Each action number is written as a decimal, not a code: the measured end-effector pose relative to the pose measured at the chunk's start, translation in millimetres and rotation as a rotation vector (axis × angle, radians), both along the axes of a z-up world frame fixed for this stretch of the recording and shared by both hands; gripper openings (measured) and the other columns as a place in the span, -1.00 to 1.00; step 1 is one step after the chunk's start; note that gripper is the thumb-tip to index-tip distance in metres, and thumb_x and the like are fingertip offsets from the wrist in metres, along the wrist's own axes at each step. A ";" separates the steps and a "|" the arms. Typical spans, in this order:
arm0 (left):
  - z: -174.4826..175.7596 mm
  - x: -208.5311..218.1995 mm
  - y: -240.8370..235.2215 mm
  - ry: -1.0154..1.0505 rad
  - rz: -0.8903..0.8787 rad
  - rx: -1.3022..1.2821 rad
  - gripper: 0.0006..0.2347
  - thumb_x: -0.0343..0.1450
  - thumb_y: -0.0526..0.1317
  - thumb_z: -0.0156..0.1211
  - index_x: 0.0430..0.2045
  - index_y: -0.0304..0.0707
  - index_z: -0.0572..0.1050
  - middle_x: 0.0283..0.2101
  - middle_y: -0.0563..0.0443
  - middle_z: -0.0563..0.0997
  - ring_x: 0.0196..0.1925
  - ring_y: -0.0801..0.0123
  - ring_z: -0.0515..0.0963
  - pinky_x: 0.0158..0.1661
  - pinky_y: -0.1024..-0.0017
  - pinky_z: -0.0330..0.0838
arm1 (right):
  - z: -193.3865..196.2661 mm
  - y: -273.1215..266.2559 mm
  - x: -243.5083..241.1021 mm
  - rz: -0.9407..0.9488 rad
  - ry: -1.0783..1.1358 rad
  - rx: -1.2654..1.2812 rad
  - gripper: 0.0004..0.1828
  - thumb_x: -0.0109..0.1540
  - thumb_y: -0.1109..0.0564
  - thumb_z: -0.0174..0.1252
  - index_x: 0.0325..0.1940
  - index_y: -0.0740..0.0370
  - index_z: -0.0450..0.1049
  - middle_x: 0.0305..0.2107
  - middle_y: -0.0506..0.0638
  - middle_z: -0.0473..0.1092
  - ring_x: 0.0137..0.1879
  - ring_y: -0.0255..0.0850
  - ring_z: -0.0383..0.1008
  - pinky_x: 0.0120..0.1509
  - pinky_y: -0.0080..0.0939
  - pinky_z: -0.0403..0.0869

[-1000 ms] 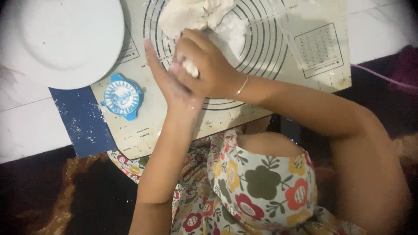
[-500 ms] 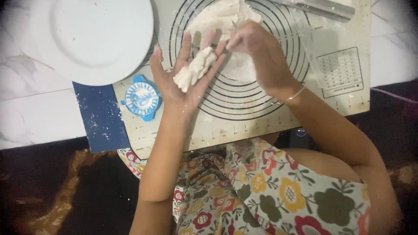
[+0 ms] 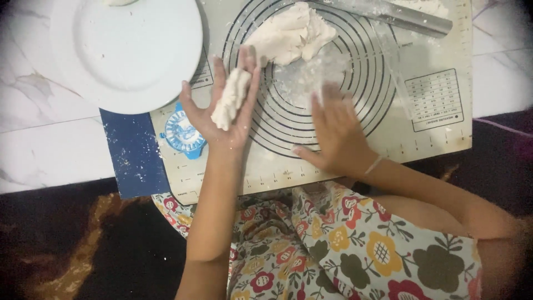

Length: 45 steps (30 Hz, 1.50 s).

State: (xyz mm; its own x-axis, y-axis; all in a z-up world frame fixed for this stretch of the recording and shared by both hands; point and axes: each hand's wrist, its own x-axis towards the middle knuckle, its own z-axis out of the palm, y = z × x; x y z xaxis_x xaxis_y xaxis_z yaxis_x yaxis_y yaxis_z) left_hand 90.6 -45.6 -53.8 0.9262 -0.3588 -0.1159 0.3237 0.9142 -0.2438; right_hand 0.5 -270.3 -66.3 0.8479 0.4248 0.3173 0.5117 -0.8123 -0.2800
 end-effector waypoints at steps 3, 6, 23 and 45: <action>-7.3 2.5 9.5 -0.052 0.052 0.062 -0.50 0.38 0.11 0.10 0.07 -0.27 0.43 0.29 -0.26 0.32 0.28 0.01 0.37 0.46 0.09 0.24 | 3.4 23.4 8.7 -0.001 0.144 -0.046 0.07 0.32 -0.39 -0.04 0.48 0.63 -0.10 0.41 0.66 -0.11 0.57 0.47 -0.15 0.62 0.35 -0.16; -8.2 1.6 15.9 -0.072 0.083 0.025 -0.51 0.38 0.07 0.18 0.11 -0.25 0.41 0.12 -0.21 0.45 0.24 0.08 0.43 0.46 0.14 0.25 | -0.3 46.1 32.5 0.070 0.222 -0.083 0.05 0.38 -0.41 -0.32 0.48 0.70 -0.12 0.44 0.63 -0.19 0.60 0.38 -0.32 0.64 0.25 -0.34; -32.5 7.6 13.0 -0.256 0.187 0.211 -0.51 0.44 0.18 -0.06 0.11 -0.14 0.42 -0.21 -0.18 0.52 -0.02 0.05 0.54 0.08 0.22 0.54 | 53.9 44.7 50.1 0.146 0.448 0.202 -0.66 0.36 0.11 0.00 0.16 0.21 0.53 0.05 0.19 0.51 0.21 0.05 0.51 0.31 0.06 0.41; -5.9 -10.1 -37.8 -0.721 0.956 1.647 -0.51 0.53 0.18 -0.76 0.16 -0.05 0.04 0.10 -0.03 0.34 0.35 0.26 0.30 0.50 0.11 -0.17 | -5.5 67.0 53.4 0.011 1.055 2.066 -0.54 0.30 0.05 0.21 0.24 -0.03 0.23 -0.10 0.10 0.43 0.00 0.06 0.59 -0.42 -0.14 0.71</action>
State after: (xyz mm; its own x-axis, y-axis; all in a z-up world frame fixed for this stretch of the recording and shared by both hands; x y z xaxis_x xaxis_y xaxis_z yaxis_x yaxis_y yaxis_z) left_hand 80.5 -83.4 -59.7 0.7346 0.2119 0.6446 -0.6584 -0.0075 0.7527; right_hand 53.8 -203.3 -71.8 0.9487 0.2331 -0.2138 -0.3118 0.8026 -0.5085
